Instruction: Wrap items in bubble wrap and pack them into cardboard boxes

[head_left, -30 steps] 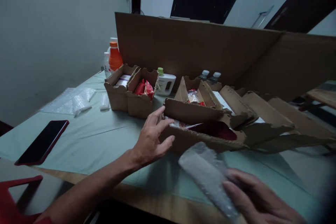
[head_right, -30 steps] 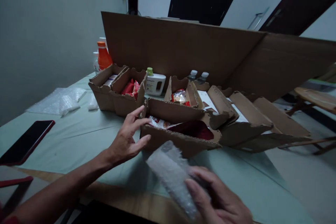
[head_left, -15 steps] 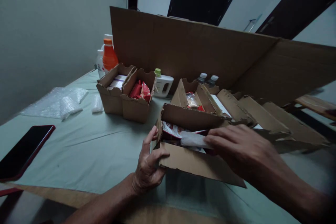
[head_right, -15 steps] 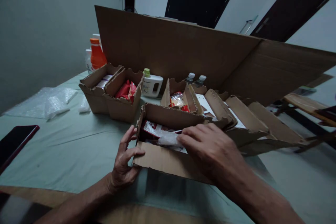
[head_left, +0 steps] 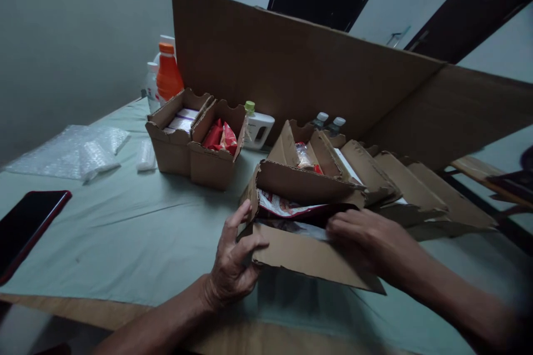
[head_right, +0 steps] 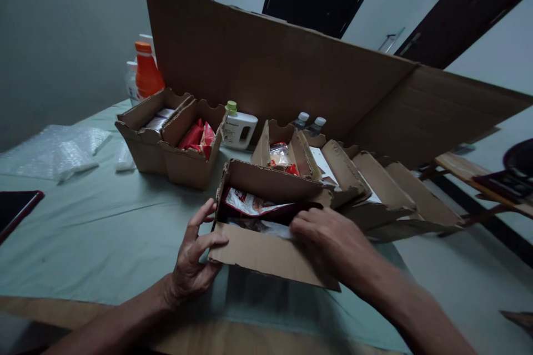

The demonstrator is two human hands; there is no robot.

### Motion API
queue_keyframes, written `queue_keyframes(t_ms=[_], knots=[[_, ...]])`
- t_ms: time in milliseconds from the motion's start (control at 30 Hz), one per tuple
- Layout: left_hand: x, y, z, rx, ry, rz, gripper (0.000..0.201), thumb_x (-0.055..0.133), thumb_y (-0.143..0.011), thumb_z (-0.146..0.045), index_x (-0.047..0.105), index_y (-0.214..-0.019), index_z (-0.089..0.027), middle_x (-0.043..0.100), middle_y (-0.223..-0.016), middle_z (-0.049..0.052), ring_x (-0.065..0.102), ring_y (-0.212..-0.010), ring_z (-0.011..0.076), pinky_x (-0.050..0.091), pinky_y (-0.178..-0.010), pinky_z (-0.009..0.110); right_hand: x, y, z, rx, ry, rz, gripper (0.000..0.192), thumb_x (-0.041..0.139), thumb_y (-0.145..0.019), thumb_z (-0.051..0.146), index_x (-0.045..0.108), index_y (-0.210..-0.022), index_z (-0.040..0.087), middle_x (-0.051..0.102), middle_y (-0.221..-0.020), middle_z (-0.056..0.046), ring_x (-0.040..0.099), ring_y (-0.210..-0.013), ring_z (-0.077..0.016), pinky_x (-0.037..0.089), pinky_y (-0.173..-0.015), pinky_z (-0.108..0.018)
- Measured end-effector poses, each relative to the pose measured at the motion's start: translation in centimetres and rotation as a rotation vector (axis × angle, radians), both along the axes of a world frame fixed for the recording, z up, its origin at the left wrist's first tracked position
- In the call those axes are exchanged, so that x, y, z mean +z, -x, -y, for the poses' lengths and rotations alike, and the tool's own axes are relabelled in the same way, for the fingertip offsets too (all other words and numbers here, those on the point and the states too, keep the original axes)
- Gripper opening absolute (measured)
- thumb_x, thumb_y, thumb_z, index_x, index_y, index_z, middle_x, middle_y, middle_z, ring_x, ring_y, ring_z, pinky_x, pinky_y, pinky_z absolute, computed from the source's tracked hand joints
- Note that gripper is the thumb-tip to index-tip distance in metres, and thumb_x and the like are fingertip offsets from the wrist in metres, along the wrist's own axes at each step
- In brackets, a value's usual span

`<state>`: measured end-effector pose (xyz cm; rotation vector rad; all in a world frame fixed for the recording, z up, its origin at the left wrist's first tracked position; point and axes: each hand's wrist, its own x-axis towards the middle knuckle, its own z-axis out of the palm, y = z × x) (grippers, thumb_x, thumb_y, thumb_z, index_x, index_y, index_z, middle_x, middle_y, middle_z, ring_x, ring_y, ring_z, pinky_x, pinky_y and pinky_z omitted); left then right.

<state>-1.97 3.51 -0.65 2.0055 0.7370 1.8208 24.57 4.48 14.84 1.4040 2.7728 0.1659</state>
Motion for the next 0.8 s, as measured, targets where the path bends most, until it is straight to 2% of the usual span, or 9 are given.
queue_keyframes(t_ms=[67,167,300,400,500,667,800], knots=[[-0.1,0.1,0.0,-0.003,-0.002,-0.014,0.020,0.053,-0.096,-0.023,0.058,-0.115,-0.021,0.025,-0.162,0.017,0.039,-0.142,0.0347,0.044,-0.104,0.051,-1.1,1.2,-0.9,0.026,0.063,-0.013,0.025,0.046,-0.094,0.020,0.065,-0.079,0.023,0.071,-0.080,-0.005,0.064,-0.074,-0.0189,0.047,-0.069,-0.032],[-0.2,0.1,0.0,-0.001,-0.004,-0.028,0.024,0.054,-0.092,-0.019,0.058,-0.115,-0.022,0.025,-0.162,0.015,0.040,-0.141,0.0346,0.044,-0.104,0.051,-1.8,2.7,-1.6,-0.003,0.056,-0.173,0.024,0.044,-0.095,0.022,0.066,-0.085,0.022,0.073,-0.088,-0.004,0.065,-0.079,-0.0180,0.048,-0.071,-0.030],[-0.1,0.1,-0.1,0.008,0.002,-0.024,0.027,0.053,-0.089,-0.015,0.058,-0.115,-0.023,0.025,-0.162,0.013,0.040,-0.141,0.0333,0.044,-0.104,0.049,-1.4,3.9,-1.4,-0.170,0.054,-0.477,0.023,0.047,-0.091,0.026,0.068,-0.084,0.023,0.075,-0.088,-0.004,0.069,-0.078,-0.0185,0.052,-0.070,-0.030],[-0.1,0.0,0.0,0.008,0.012,-0.025,0.027,0.054,-0.089,-0.014,0.058,-0.115,-0.022,0.026,-0.162,0.014,0.040,-0.141,0.0329,0.044,-0.104,0.049,-1.3,4.6,-0.9,-0.303,0.092,-0.623,0.025,0.049,-0.091,0.033,0.071,-0.085,0.022,0.077,-0.090,-0.005,0.071,-0.080,-0.0202,0.055,-0.073,-0.030],[-0.1,0.0,0.0,0.012,0.020,-0.018,0.025,0.055,-0.091,-0.018,0.058,-0.115,-0.023,0.027,-0.161,0.014,0.041,-0.140,0.0333,0.044,-0.105,0.049,-1.6,4.7,-0.5,-0.348,0.175,-0.627,0.029,0.051,-0.091,0.037,0.076,-0.089,0.022,0.078,-0.094,-0.006,0.072,-0.084,-0.0223,0.056,-0.078,-0.033],[0.0,0.0,0.0,0.016,0.011,-0.023,0.023,0.054,-0.092,-0.020,0.059,-0.115,-0.022,0.027,-0.161,0.015,0.042,-0.139,0.0333,0.045,-0.104,0.049,-1.9,3.8,0.0,-0.341,0.305,-0.469,0.036,0.050,-0.093,0.046,0.077,-0.103,0.024,0.077,-0.108,-0.007,0.071,-0.099,-0.0257,0.055,-0.088,-0.037],[0.2,0.1,0.0,0.029,0.008,-0.025,0.026,0.054,-0.090,-0.016,0.059,-0.115,-0.022,0.028,-0.161,0.015,0.042,-0.139,0.0331,0.046,-0.103,0.050,-2.0,3.7,-0.9,-0.348,0.458,-0.454,0.039,0.045,-0.097,0.047,0.075,-0.103,0.023,0.076,-0.107,-0.006,0.069,-0.098,-0.0249,0.053,-0.086,-0.035]])
